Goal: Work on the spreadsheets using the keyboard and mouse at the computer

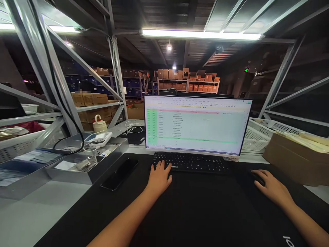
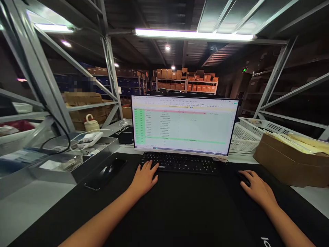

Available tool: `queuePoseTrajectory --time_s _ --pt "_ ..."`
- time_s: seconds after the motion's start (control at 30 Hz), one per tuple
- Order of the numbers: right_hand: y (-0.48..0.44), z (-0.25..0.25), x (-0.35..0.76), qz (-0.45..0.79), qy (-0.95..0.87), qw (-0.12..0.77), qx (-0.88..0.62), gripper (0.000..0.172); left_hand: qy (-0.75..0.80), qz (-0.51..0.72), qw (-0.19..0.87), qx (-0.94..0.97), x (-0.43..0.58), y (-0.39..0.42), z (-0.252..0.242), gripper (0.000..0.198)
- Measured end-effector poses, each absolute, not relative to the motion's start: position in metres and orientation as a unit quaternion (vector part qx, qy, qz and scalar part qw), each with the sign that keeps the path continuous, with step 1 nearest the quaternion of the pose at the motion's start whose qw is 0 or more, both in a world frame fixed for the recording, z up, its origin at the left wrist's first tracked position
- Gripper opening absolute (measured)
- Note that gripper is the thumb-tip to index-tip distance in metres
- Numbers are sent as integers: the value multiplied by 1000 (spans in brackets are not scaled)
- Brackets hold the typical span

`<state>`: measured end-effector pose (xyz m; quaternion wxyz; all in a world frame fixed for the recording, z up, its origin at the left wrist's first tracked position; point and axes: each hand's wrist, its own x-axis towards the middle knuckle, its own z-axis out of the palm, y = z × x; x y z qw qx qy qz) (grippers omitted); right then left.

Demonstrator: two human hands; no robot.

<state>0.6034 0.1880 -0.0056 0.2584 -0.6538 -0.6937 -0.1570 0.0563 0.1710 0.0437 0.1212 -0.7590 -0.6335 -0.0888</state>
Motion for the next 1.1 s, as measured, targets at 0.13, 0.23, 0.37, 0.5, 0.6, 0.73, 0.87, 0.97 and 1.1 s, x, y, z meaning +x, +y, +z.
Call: queuePoseTrajectory --time_s 0.13,0.23,0.37,0.5,0.6,0.73,0.87,0.97,1.1 --pt "183 1 597 -132 -674 252 -681 48 -636 -85 124 -757 56 171 44 58" --pt "181 4 594 -136 -662 248 -694 48 -635 -80 126 -758 57 170 46 58" --pt "182 2 596 -141 -660 255 -693 46 -635 -74 126 -759 57 168 47 58" --pt "183 -8 610 -133 -663 260 -689 47 -634 -81 128 -758 57 168 47 58" --pt "182 -17 625 -120 -665 265 -688 50 -633 -77 131 -759 57 169 47 58" --pt "182 -20 630 -107 -662 288 -684 48 -631 -78 136 -760 56 169 46 57" --pt "185 -12 616 -125 -671 272 -678 48 -630 -83 137 -760 56 169 45 58" --pt "187 -8 607 -134 -675 269 -674 52 -632 -85 134 -758 56 169 44 58" --pt "184 -2 602 -125 -676 267 -675 53 -635 -90 120 -758 57 169 44 58"
